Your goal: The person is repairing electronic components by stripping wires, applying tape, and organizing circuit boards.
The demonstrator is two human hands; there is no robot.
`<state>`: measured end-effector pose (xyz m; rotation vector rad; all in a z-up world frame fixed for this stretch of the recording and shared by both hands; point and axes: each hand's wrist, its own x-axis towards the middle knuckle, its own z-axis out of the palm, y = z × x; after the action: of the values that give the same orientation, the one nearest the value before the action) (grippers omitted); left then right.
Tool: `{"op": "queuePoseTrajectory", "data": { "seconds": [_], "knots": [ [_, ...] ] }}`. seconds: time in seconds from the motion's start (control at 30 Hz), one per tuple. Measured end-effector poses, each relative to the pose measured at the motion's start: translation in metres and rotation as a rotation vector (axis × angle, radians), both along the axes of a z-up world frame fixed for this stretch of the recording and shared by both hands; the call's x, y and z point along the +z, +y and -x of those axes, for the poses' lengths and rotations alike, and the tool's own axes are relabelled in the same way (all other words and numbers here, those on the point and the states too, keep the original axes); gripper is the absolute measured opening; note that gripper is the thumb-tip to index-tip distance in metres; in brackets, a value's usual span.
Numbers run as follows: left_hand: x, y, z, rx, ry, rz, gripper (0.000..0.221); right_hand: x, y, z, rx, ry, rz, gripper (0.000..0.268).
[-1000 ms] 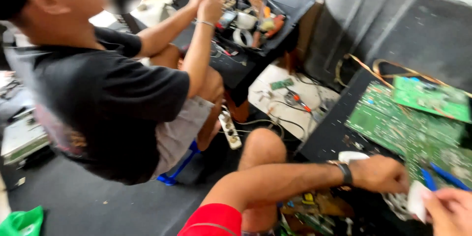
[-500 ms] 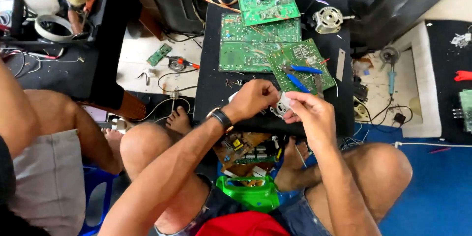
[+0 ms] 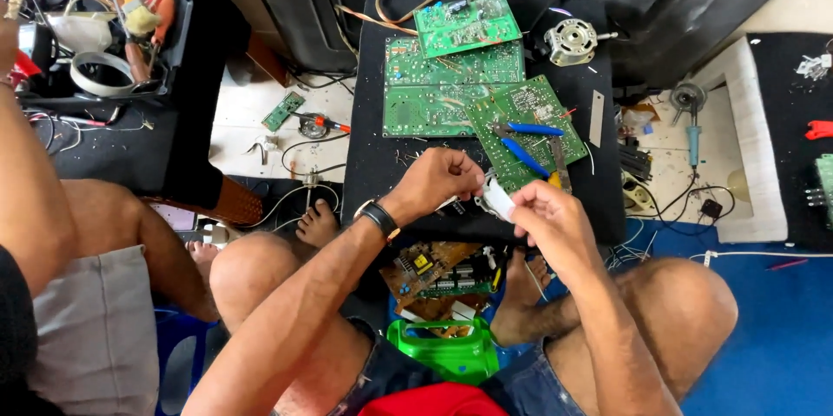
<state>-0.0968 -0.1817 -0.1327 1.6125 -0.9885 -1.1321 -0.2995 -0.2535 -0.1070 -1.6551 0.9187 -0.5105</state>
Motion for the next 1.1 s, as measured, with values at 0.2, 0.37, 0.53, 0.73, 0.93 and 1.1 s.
{"op": "queuePoseTrajectory", "data": {
  "seconds": [0.2, 0.37, 0.53, 0.73, 0.93, 1.1],
  "knots": [
    [-0.001, 0.002, 0.002, -0.002, 0.036, 0.012, 0.012, -0.016, 0.004, -0.011, -0.045, 0.209, -0.098, 0.02],
    [0.002, 0.001, 0.006, -0.025, -0.064, -0.029, 0.011, -0.031, 0.008, -0.023, -0.117, 0.053, -0.101, 0.026],
    [0.009, 0.005, 0.011, -0.002, -0.164, -0.095, 0.014, -0.05, 0.007, -0.027, -0.119, -0.116, -0.101, 0.023],
    [0.01, 0.007, 0.008, 0.02, -0.156, -0.15, 0.041, -0.05, 0.004, -0.026, -0.045, -0.101, -0.065, 0.02],
    [-0.001, 0.006, 0.004, -0.068, -0.172, -0.094, 0.051, -0.053, -0.003, -0.023, -0.028, -0.064, -0.098, 0.018],
    [-0.001, 0.007, 0.009, -0.058, -0.184, -0.077, 0.032, -0.047, -0.006, -0.019, 0.017, -0.066, -0.097, 0.018]
  ]
}}
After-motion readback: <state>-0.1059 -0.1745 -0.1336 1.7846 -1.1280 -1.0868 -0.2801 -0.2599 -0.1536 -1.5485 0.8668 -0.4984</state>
